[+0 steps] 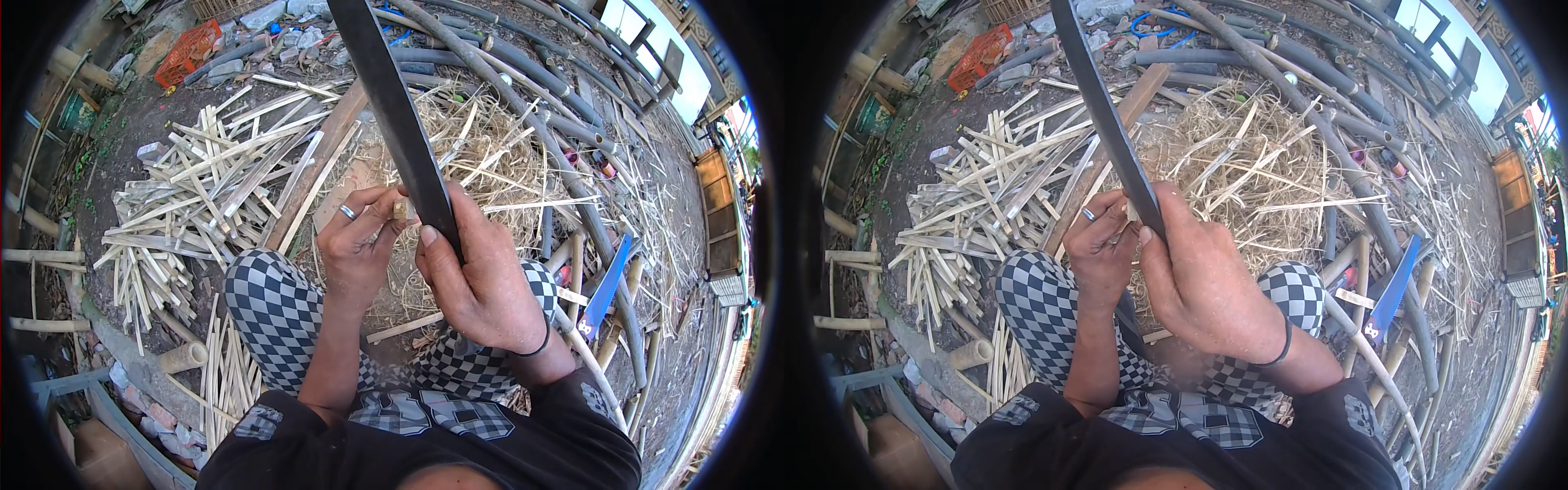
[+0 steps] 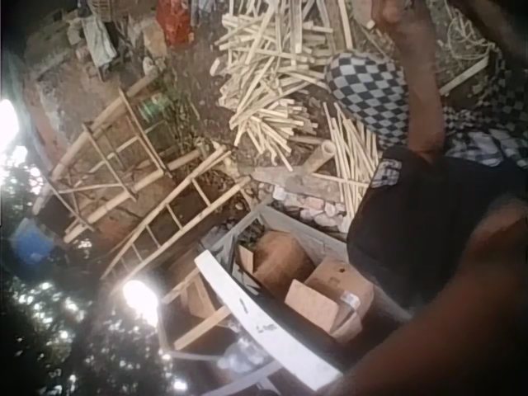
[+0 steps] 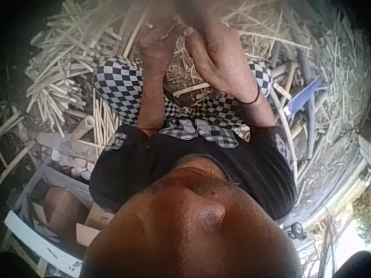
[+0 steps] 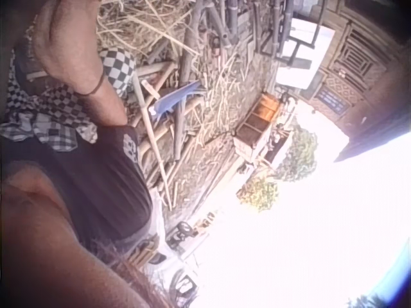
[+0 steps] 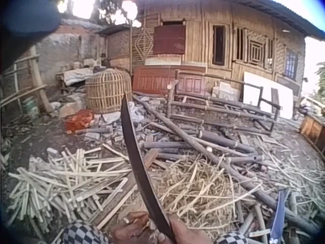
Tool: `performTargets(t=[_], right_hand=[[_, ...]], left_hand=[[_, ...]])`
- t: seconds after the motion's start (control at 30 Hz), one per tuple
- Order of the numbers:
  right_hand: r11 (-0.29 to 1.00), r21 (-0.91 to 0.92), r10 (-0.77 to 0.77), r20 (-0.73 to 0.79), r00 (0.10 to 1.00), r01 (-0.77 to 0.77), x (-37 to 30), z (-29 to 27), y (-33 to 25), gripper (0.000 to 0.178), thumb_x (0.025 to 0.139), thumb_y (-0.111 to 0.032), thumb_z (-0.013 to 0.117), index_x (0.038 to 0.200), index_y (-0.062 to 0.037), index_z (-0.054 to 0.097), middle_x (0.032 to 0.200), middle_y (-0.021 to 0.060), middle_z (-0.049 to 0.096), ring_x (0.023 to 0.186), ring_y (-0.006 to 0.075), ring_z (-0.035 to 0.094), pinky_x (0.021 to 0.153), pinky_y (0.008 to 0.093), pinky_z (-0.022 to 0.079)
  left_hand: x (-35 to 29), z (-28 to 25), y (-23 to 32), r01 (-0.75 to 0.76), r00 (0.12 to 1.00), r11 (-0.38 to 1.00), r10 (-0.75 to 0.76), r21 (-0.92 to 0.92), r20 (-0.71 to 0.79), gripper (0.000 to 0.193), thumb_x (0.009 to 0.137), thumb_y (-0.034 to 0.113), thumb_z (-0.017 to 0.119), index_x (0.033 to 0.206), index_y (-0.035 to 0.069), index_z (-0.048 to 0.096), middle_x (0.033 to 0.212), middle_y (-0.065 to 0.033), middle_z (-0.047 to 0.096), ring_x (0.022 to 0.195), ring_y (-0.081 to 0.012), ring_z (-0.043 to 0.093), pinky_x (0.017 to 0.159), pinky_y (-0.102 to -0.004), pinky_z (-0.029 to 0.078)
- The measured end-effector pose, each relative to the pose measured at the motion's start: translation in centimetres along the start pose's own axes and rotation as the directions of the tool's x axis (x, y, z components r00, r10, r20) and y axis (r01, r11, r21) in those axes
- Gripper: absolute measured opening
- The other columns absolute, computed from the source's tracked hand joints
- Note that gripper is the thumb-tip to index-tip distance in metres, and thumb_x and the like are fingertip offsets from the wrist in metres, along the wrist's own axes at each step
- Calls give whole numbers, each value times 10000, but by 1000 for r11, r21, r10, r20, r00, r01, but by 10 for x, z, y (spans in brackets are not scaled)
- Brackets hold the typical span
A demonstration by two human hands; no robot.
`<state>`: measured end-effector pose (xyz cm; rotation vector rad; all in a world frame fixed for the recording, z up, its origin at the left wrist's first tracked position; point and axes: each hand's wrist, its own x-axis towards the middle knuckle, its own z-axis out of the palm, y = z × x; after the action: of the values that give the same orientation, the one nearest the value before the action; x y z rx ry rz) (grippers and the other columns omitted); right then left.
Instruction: Shaving and smoothing bamboo strips using a large knife or machete.
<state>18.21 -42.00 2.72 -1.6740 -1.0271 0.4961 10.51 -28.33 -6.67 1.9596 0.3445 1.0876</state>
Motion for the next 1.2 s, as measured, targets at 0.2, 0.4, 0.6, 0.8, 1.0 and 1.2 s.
performTargets(t=[0.2,0.4,0.6,0.8,1.0,1.2], right_hand=[[994,-107,35,19,999,-32,-4,-7,-3,349,1013,-34,484,1359,12,496,667,85,595,569,173,597,558,339,464],[989,-143,48,7,999,-46,-6,-6,-5,337,1010,-34,485,1344,11,488,674,111,604,584,221,627,569,360,473],[993,-110,43,-7,999,-43,-6,-6,-5,327,1005,-31,490,1329,12,489,683,113,610,597,231,638,575,369,478],[990,-127,65,4,998,-64,-8,-7,-8,318,1004,-36,495,1319,10,494,685,109,614,597,229,638,576,365,477],[998,-51,44,18,999,-43,-2,-9,-9,334,967,-27,496,1260,107,407,622,284,584,643,510,637,598,560,477],[998,-58,34,12,999,-33,-3,-9,-7,321,973,-30,493,1254,100,407,630,283,590,662,513,643,611,567,477]], left_hand=[[2,2,4,-33,999,999,33,14,6,431,745,-106,805,1154,19,754,1068,-104,729,911,-204,732,725,-303,605],[0,3,4,-42,999,999,42,20,4,410,747,-103,805,1139,4,753,1058,-110,728,910,-208,736,729,-304,607],[0,4,7,-28,1000,1000,28,10,9,373,759,-102,801,1116,-5,757,1063,-112,727,912,-204,736,732,-301,609],[0,3,5,-31,999,999,31,12,19,363,761,-117,790,1105,-10,756,1076,-114,724,923,-202,737,737,-294,622],[0,4,6,-23,1000,1000,23,5,17,362,756,-118,790,1102,-18,755,1080,-114,725,926,-209,739,733,-298,619],[-1,3,3,-26,999,999,25,28,37,381,748,-120,792,1113,-19,752,1075,-120,725,925,-216,740,725,-301,618]])
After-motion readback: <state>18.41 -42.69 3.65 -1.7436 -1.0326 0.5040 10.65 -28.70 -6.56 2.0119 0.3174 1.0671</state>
